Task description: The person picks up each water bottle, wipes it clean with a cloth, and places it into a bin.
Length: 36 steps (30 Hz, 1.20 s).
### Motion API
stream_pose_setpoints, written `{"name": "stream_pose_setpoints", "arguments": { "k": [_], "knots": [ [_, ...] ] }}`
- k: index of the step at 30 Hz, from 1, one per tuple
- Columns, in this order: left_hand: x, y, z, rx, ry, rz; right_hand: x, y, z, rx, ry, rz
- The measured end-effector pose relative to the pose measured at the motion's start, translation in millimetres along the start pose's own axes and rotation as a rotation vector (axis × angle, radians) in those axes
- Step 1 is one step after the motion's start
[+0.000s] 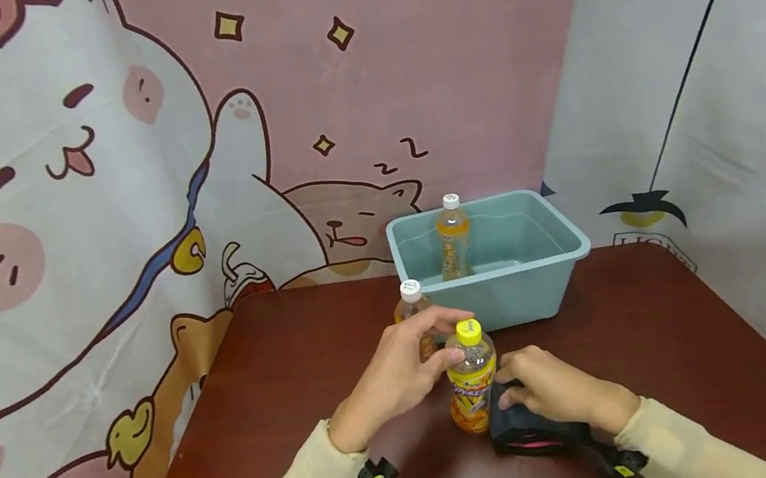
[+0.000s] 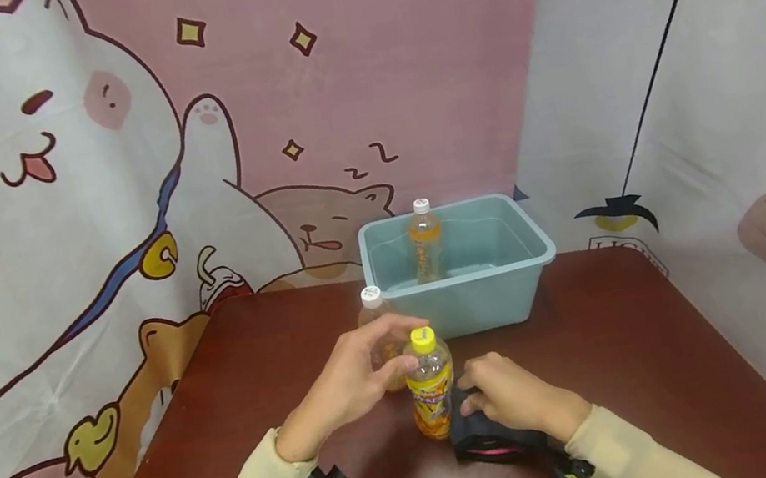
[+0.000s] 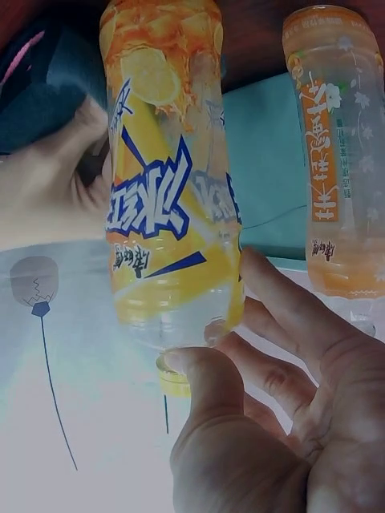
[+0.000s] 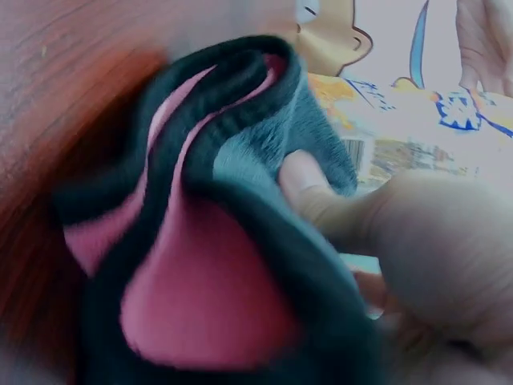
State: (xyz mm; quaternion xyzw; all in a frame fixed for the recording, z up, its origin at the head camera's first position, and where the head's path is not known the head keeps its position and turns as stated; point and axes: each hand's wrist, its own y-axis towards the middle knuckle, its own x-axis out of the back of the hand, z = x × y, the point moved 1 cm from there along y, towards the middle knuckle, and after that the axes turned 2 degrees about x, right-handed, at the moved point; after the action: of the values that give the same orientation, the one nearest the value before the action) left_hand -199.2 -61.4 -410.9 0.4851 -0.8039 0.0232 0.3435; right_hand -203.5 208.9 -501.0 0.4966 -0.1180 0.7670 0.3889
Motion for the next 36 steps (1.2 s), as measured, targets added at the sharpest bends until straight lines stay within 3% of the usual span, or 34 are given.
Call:
{"name": "stream_pose_setpoints", "arguments": {
  "k": [4, 14, 29, 36],
  "knots": [
    [-1.3, 0.9, -0.5, 0.001, -0.007, 0.005, 4.3, -4.0, -0.7, 0.005, 0.080, -0.048],
    [-2.4, 1.4, -0.8, 0.004, -0.002, 0.005, 18.0, -11.1, 6.9, 0.053, 0.052, -0.262],
    [-2.8, 0.1, -1.3, 0.034, -0.003, 0.010, 41.4, -11.4, 21.2, -0.006, 0.146, -0.408],
    [-2.5, 0.8, -2.7, 0.018, 0.045, -0.006, 50.6, -7.2, 31.9, -0.017, 0.153, -0.480]
  ]
}}
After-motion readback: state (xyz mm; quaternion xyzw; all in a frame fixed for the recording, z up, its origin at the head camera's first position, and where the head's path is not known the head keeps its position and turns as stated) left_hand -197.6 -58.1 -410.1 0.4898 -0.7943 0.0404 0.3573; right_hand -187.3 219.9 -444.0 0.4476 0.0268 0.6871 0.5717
